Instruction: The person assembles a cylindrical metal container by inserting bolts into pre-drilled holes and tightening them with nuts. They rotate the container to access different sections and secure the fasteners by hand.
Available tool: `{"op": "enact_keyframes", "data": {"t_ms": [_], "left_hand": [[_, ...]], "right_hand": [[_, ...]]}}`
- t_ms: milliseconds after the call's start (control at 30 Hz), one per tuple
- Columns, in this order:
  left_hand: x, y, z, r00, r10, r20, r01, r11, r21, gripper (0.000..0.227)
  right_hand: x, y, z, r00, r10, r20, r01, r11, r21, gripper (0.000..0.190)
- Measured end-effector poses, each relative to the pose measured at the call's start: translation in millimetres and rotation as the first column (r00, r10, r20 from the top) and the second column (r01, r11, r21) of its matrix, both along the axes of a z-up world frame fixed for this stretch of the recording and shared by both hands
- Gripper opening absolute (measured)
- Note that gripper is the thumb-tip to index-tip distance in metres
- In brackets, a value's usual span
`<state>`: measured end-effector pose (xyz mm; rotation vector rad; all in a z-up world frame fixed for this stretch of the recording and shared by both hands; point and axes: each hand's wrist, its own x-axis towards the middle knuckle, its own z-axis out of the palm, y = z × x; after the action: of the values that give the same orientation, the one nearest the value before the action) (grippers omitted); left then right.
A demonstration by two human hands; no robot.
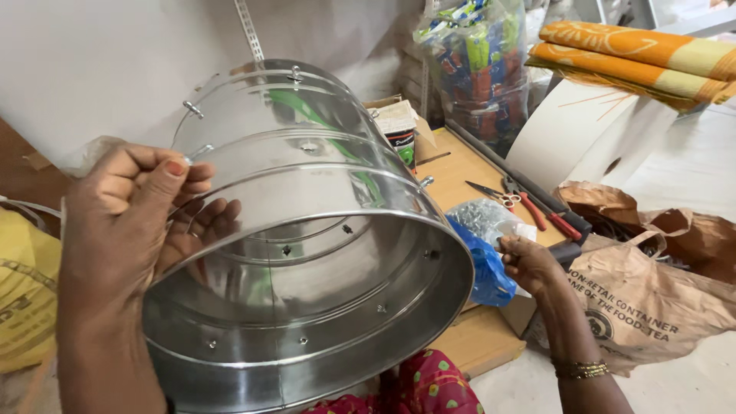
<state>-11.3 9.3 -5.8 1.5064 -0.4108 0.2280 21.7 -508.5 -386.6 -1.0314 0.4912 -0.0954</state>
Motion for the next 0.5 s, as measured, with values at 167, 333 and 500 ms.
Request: {"op": "enact_keyframes", "data": {"t_ms": [167, 333, 500], "left_hand": [[3, -3, 2, 1.000, 0.021, 0.010, -0.021, 0.999, 0.026, 0.013], [6, -8, 4, 0.999, 0.032, 0.020, -0.033, 0.997, 0.070, 0.013], [7, -10, 4, 0.999, -0.044, -0.005, 0.044, 0.999, -0.021, 0.014]], "right_hand": [[-31, 34, 104, 0.969, -0.093, 0.227, 0.108, 0.992, -0.057, 0.006], [-61, 90, 227, 0.868, -0.035, 0.496, 0.178, 0.953, -0.244, 0.007], [-67, 172, 314, 0.799, 0.182, 0.573, 0.229, 0.789, -0.570, 0.014]]}}
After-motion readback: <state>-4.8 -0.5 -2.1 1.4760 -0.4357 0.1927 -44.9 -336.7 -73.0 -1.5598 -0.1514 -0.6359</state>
